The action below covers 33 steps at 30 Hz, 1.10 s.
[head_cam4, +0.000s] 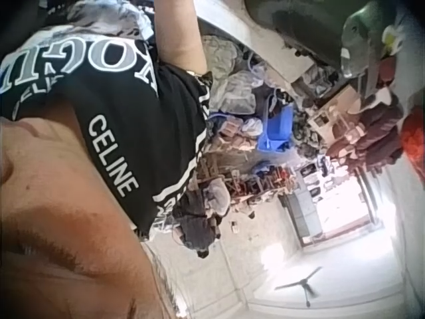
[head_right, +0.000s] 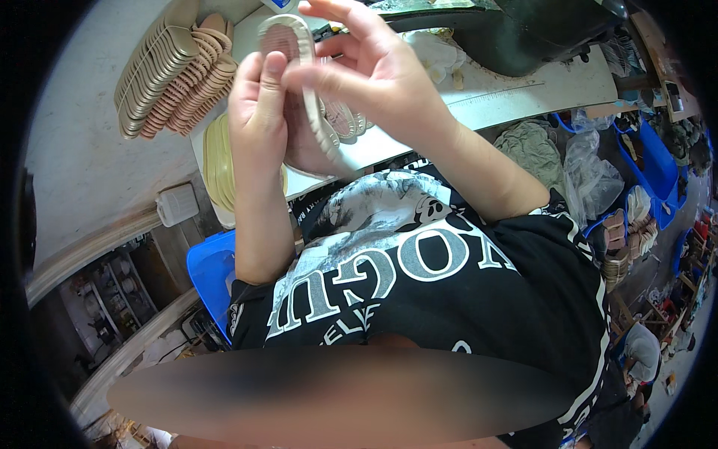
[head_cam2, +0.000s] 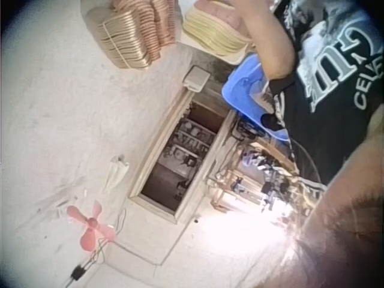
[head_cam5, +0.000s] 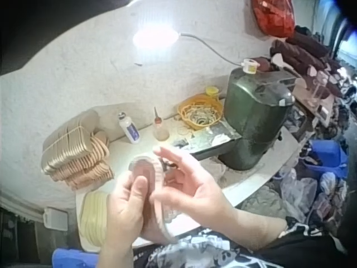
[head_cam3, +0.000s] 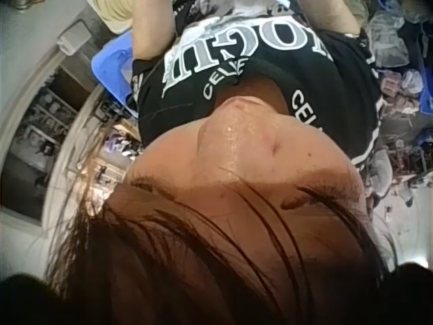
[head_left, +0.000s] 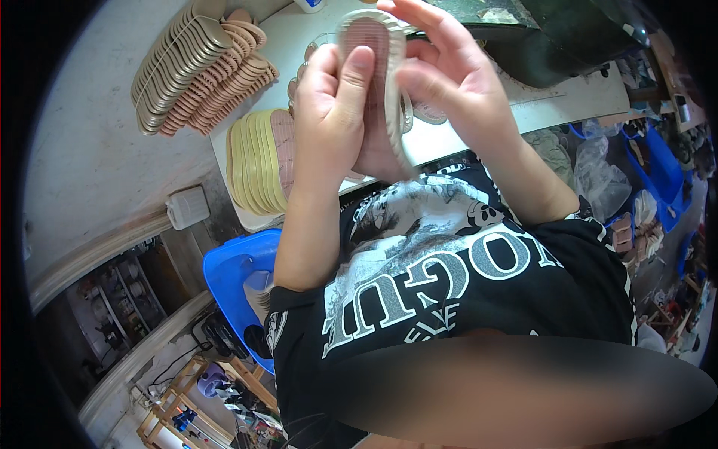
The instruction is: The recorder is inspecting and organizing a set of shoe insoles at a workstation.
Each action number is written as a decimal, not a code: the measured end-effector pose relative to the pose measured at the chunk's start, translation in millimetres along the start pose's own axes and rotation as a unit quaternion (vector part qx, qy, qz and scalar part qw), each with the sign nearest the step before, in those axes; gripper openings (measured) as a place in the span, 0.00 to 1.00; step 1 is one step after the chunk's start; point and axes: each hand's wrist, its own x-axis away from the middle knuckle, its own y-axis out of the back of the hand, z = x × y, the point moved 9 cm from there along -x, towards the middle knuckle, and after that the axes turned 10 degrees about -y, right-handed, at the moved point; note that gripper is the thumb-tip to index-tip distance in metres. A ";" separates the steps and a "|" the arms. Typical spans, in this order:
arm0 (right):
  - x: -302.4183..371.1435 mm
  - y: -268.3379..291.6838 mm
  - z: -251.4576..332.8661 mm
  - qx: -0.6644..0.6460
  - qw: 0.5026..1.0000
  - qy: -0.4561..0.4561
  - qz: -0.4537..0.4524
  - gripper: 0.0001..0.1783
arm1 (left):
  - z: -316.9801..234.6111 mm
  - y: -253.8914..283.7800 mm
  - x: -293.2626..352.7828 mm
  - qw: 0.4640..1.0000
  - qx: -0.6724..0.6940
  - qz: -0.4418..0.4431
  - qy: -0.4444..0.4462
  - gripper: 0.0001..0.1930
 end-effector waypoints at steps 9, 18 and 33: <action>32.3 -3.6 39.5 0.077 0.990 0.067 0.095 0.09 | -8.2 -26.6 9.9 0.983 0.159 0.094 -0.010 0.42; 49.0 18.8 75.1 0.218 0.958 0.124 0.140 0.13 | -50.3 -57.7 10.6 0.920 -0.238 0.238 -0.201 0.37; 47.6 83.8 39.9 0.075 0.994 -0.073 0.020 0.18 | -118.5 -94.3 -37.2 0.667 -0.573 0.037 -0.475 0.37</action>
